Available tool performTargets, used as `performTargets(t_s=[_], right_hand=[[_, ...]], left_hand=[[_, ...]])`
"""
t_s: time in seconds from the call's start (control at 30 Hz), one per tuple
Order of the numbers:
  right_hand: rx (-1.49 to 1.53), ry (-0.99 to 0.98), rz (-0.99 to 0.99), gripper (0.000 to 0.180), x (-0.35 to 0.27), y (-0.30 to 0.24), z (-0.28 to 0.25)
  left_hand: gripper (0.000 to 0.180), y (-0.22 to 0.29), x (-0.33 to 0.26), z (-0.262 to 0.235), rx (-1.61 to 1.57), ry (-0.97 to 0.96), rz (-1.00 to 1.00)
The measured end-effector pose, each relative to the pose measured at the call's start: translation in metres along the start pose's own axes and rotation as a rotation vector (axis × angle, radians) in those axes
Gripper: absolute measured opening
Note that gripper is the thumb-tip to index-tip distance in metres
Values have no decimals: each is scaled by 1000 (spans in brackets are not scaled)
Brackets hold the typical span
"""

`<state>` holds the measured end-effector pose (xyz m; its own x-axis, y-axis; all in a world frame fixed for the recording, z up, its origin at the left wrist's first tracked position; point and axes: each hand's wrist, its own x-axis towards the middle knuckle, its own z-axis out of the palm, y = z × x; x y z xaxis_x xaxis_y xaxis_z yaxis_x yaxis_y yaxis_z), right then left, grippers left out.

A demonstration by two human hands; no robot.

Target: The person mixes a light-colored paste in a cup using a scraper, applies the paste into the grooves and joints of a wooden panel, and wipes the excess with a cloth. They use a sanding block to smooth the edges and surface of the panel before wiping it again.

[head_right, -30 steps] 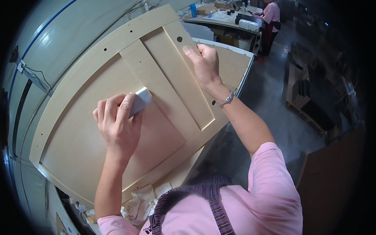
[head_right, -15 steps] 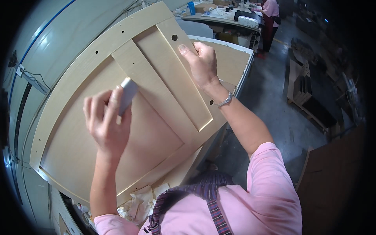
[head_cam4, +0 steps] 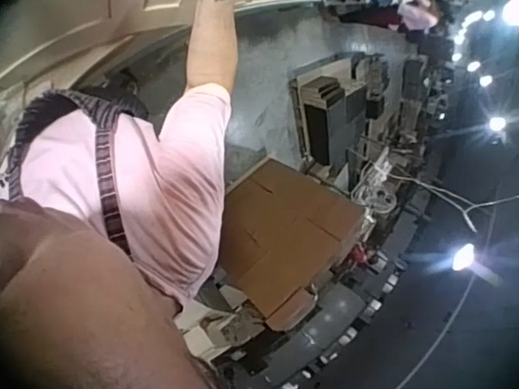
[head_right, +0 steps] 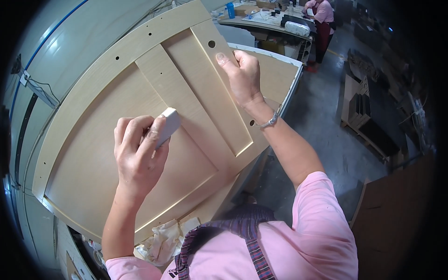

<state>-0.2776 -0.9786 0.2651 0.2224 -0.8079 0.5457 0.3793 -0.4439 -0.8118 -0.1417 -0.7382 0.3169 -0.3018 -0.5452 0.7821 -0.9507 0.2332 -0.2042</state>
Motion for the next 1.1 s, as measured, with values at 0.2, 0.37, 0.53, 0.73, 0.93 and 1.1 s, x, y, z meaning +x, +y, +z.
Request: performTargets(t_s=[0.2,0.37,0.53,0.73,0.93,1.1], right_hand=[[127,-7,19,28,-5,-8,11],[121,-6,32,24,-3,-4,2],[171,-7,67,22,-9,-17,11],[181,-21,47,21,-2,-11,2],[171,-3,55,20,-5,-15,2],[178,-7,55,21,-8,-16,9]], left_hand=[[45,-21,15,-11,61,120,-38],[38,4,-11,5,-40,2,16],[45,-17,1,-5,26,145,-53],[49,28,-35,-7,-234,-116,-84],[37,28,-46,-19,-113,25,-149],[38,14,-44,-6,-86,102,-226]])
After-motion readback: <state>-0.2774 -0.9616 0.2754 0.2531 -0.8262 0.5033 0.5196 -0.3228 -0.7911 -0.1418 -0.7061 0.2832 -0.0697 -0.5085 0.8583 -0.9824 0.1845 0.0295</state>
